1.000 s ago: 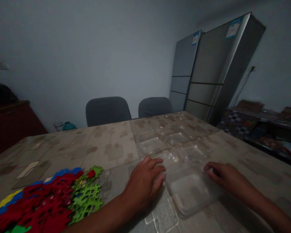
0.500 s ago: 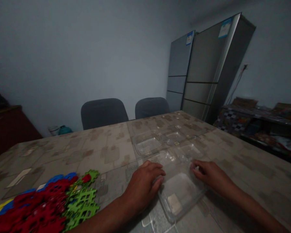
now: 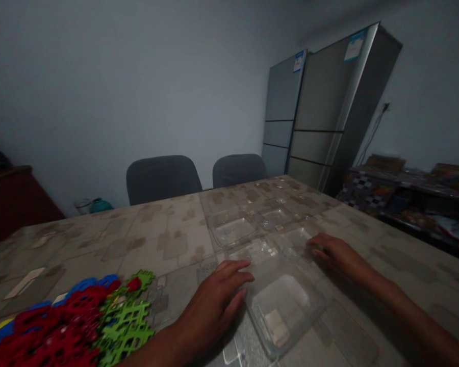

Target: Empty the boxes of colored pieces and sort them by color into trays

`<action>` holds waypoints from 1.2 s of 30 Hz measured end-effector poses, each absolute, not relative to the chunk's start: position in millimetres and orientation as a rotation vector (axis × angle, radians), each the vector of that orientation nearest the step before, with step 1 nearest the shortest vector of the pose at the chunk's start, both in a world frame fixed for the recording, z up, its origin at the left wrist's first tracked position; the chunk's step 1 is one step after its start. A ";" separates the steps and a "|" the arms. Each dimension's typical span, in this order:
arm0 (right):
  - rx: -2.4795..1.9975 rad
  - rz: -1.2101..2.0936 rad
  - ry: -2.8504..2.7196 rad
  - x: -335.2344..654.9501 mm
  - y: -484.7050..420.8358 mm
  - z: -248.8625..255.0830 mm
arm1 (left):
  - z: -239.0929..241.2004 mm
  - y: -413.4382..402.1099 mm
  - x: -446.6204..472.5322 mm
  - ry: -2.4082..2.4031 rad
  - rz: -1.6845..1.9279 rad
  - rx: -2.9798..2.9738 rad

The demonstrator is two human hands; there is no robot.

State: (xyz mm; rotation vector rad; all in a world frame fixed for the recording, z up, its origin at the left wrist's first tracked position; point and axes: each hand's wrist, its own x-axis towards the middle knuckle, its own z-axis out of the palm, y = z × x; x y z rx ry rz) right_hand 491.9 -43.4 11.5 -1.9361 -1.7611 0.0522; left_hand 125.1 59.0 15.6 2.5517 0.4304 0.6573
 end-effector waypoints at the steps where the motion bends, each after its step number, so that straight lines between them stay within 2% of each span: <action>1: -1.930 0.049 -1.757 492.7 -42.8 10.6 | 14.7 59.2 122.1 0.424 0.674 2.561; 10: -1.883 0.015 -1.697 501.0 -47.3 17.6 | 13.4 64.2 97.7 0.369 0.745 2.629; 29: -2.035 0.005 -1.716 483.8 -47.8 18.1 | 23.3 80.8 138.3 0.246 0.741 2.440; 36: -2.114 -0.078 -1.684 496.0 -46.0 53.2 | 19.7 81.8 135.1 0.188 0.748 2.443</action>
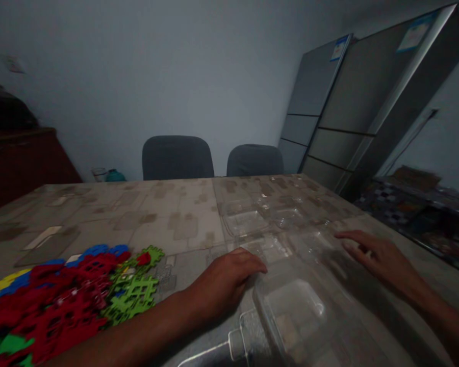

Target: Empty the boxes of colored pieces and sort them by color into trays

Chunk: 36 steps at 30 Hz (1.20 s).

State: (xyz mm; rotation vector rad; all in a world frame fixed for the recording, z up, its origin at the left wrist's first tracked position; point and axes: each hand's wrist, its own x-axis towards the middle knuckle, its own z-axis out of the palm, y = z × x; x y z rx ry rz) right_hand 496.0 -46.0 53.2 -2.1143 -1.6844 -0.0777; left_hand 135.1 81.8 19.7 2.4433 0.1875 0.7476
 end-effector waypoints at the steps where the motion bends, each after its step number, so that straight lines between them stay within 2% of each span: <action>1: -2.100 -0.110 -1.705 497.0 -38.3 59.0 | 18.9 82.1 135.6 0.185 0.751 2.445; 5: -1.975 -0.085 -1.930 495.5 12.8 66.8 | 16.9 81.6 140.0 0.199 0.751 2.450; 11: -1.920 0.168 -2.111 494.8 72.7 50.1 | 21.1 78.8 137.3 0.202 0.783 2.456; 20: -1.876 0.324 -2.130 500.6 78.9 41.0 | 18.0 130.6 123.4 0.823 0.965 2.327; 29: -1.864 0.265 -2.065 479.1 74.4 63.4 | 8.5 156.2 134.1 0.789 0.803 2.442; 36: -1.880 0.314 -2.071 470.3 82.3 54.8 | 9.7 175.3 151.3 0.728 0.752 2.490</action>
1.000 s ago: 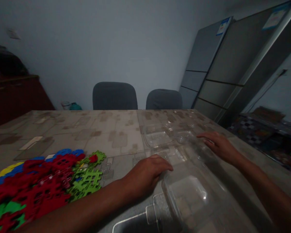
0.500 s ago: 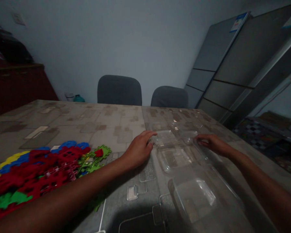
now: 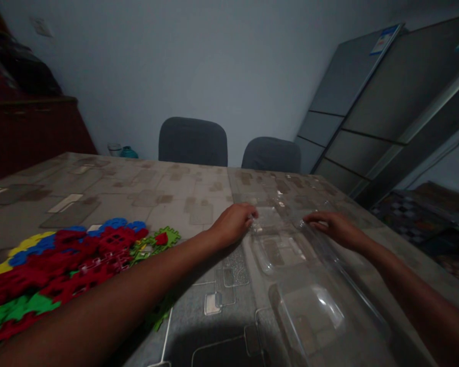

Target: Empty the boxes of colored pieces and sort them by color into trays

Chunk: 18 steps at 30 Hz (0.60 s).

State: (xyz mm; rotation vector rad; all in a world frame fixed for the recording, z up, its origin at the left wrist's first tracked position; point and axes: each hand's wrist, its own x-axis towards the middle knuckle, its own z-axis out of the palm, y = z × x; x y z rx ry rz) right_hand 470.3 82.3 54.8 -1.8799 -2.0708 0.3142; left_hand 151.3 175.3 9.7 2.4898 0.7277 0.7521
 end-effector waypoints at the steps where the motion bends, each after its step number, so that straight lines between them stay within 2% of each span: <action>1: -1.880 0.313 -2.058 474.1 82.8 54.6 | 10.9 176.9 153.5 0.726 0.750 2.486; 9: -1.965 0.197 -1.972 532.5 58.6 67.7 | 16.7 177.4 152.4 0.679 0.748 2.456; 18: -2.006 0.059 -2.022 544.2 60.5 37.8 | 13.6 171.9 151.7 0.649 0.765 2.459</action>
